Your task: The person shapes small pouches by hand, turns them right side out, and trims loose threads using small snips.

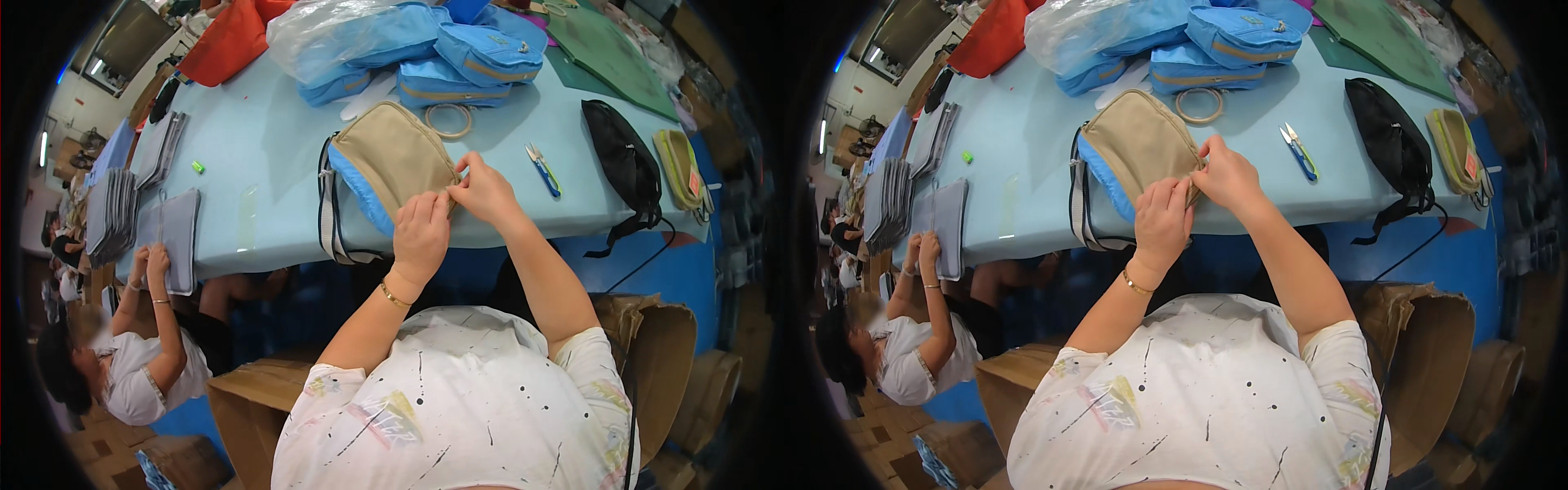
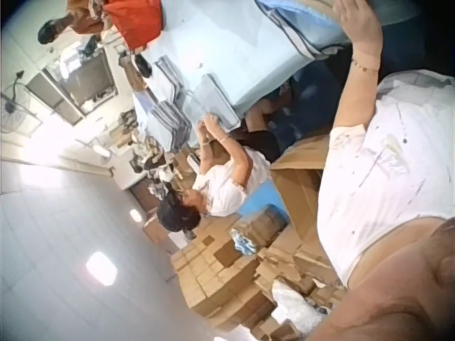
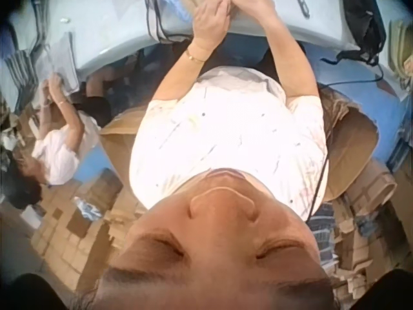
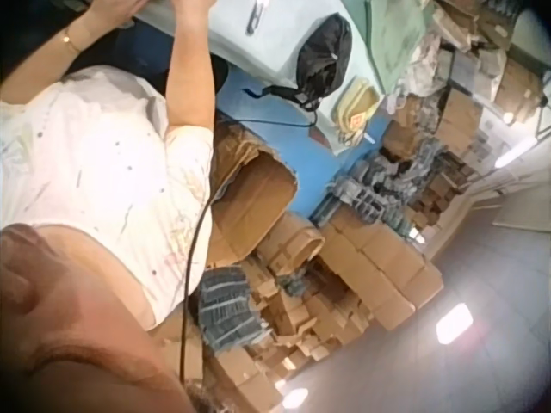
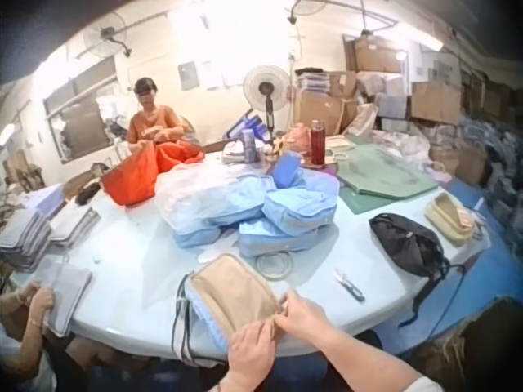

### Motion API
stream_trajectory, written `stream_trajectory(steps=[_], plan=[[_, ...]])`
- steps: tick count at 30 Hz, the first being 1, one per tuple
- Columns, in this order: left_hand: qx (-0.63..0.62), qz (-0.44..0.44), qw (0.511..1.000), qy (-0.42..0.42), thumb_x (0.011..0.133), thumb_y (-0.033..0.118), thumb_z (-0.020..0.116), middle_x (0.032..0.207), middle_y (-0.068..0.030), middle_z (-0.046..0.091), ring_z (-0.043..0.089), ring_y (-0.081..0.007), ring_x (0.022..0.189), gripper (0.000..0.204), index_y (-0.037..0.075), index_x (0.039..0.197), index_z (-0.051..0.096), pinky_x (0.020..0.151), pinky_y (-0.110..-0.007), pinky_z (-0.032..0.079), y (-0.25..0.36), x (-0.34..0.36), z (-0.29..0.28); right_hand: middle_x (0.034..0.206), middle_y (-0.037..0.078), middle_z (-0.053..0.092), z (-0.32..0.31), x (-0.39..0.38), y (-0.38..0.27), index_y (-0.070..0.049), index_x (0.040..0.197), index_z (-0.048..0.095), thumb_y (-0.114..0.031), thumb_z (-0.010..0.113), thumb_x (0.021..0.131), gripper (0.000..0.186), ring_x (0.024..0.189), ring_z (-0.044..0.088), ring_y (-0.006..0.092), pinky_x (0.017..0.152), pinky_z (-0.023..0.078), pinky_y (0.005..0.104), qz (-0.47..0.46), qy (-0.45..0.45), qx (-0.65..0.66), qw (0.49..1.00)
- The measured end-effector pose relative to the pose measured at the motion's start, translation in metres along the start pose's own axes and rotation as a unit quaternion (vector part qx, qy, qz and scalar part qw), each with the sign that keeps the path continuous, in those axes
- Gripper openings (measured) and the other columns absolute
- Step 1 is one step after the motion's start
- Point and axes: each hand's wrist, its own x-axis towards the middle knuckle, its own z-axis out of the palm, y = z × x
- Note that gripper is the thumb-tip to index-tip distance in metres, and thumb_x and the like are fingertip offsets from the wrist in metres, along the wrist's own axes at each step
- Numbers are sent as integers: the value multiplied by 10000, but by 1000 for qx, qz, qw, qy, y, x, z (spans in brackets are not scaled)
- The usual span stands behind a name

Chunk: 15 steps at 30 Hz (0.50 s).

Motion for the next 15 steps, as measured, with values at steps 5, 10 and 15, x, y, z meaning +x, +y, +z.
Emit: stream_trajectory(steps=[5,10,15], plan=[[6,-7,1000,-12,756,105,638,1046,-70,554,540,-245,972,376,38,1123,585,808,-367,415,-2,-6,8,810,108,648,4,9,11,-74,1008,489,-270,675,726,391,813,630,306,686,486,399,6,-33,-18,999],[58,-6,998,-20,780,134,621,1028,-44,545,535,-218,938,351,76,1125,608,746,-344,402,1,-4,8,803,119,638,5,15,29,-51,1003,493,-333,730,711,470,770,641,269,659,489,365,35,-49,-18,998],[87,-24,994,-58,758,120,622,996,-12,537,520,-200,919,397,92,1154,612,697,-341,377,0,1,11,785,45,601,-9,18,51,-15,961,503,-133,697,813,271,694,604,104,577,470,225,58,-185,290,937]])
